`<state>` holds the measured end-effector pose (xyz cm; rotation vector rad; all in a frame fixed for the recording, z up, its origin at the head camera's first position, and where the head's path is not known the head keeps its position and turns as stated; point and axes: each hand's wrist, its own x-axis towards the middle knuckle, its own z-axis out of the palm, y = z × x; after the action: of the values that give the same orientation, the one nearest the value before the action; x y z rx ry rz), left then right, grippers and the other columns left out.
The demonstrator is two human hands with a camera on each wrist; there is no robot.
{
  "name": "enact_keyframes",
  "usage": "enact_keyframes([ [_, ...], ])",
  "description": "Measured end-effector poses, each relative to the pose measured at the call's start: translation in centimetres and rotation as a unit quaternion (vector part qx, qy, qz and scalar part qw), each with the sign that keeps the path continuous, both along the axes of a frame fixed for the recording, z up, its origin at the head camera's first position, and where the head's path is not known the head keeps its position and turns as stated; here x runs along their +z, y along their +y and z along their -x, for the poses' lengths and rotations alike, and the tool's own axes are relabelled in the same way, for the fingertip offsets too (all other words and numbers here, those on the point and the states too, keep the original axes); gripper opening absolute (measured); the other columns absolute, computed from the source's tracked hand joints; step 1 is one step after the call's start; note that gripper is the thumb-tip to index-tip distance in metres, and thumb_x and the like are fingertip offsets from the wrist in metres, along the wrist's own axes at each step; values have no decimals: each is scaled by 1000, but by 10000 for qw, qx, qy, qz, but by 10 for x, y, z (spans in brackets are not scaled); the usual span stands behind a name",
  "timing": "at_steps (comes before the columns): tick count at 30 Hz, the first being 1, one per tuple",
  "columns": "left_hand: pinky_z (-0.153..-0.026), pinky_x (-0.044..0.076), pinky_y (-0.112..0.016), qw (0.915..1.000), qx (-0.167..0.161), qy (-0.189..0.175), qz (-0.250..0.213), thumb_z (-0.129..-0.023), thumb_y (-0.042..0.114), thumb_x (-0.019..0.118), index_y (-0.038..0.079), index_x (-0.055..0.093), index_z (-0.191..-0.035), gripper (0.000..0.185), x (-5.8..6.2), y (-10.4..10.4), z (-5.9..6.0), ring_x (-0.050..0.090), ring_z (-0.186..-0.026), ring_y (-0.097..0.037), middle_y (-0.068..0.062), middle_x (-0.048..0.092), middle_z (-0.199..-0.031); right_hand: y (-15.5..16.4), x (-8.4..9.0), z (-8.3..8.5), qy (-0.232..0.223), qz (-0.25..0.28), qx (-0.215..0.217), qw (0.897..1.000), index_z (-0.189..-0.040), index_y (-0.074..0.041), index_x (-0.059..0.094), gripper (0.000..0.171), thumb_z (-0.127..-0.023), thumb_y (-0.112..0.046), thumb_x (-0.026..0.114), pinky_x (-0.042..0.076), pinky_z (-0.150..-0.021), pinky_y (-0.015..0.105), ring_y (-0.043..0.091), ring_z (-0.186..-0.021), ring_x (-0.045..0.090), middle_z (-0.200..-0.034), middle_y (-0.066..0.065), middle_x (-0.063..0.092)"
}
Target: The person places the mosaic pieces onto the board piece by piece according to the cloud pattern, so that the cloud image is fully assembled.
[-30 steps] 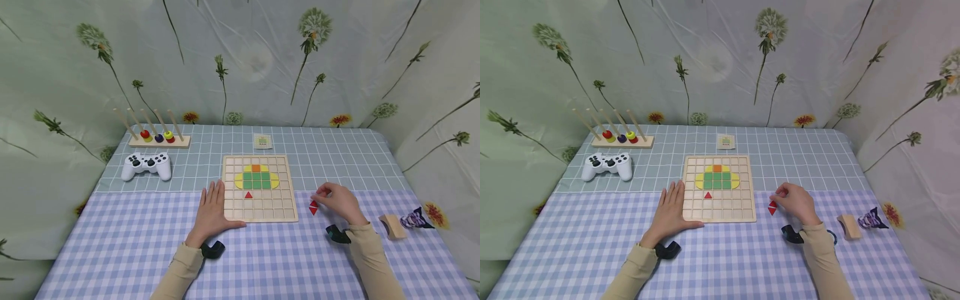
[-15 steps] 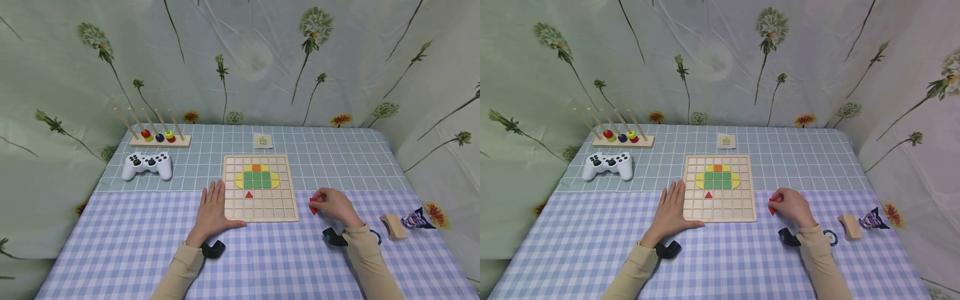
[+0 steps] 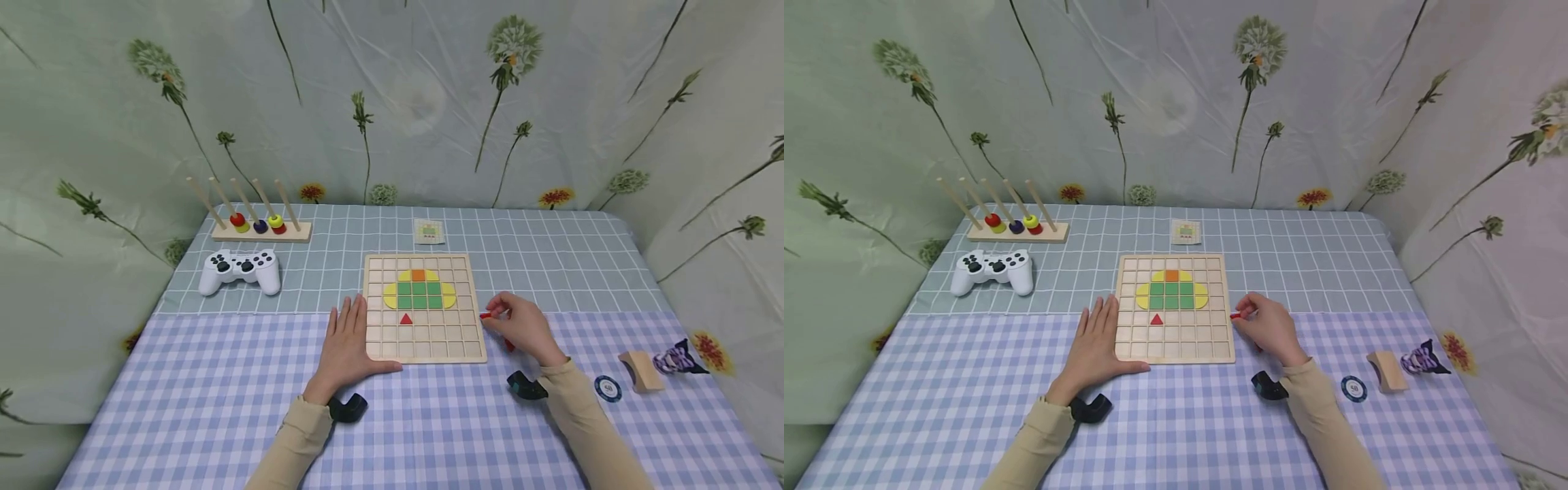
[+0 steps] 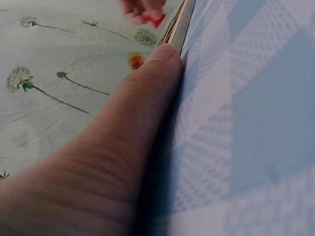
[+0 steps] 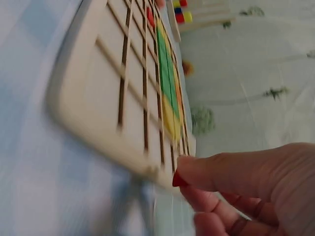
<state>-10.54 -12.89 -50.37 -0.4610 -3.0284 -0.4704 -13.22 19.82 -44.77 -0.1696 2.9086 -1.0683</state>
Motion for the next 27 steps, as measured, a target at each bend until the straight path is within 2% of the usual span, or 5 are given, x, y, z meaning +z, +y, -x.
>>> enact_keyframes([
  [4,-113,-1,-46,10000,3,5,-48,-60,86,57,-3,8,-150,135,1,-1,-1,1,-143,-31,-16,9,-157,-25,3,8,116,237,240,9994,-81,-11,66,16,-75,-16,80,35,-45,29,15,-54,45,-76,-2,65],
  [8,-112,-2,-46,9999,-9,-71,-71,-61,85,57,-2,7,-150,135,2,-1,-1,0,-143,-31,-16,8,-157,-50,2,14,143,383,558,9976,-78,-13,69,12,-75,-16,81,36,-49,29,14,-55,46,-74,-5,65],
  [15,-112,-2,-46,9999,9,-111,-75,-60,86,56,-2,7,-151,135,3,1,-1,-1,-143,-30,-15,9,-157,-81,-7,18,282,384,1037,9935,-78,-15,72,7,-79,-16,78,36,-52,28,11,-55,44,-74,-9,64],
  [22,-112,-4,-45,9998,46,-179,23,-61,87,55,0,4,-151,135,3,0,-1,-2,-143,-28,-14,7,-157,-96,-11,21,248,239,1036,9940,-79,-15,73,5,-80,-15,78,42,-62,29,11,-65,50,-77,-8,65],
  [27,-112,-3,-45,9999,38,-139,45,-61,87,54,-1,5,-151,135,3,0,-1,-2,-143,-29,-15,8,-157,-100,-10,22,219,-49,1023,9945,-79,-14,75,4,-80,-17,77,45,-70,32,12,-75,56,-77,-8,65],
])
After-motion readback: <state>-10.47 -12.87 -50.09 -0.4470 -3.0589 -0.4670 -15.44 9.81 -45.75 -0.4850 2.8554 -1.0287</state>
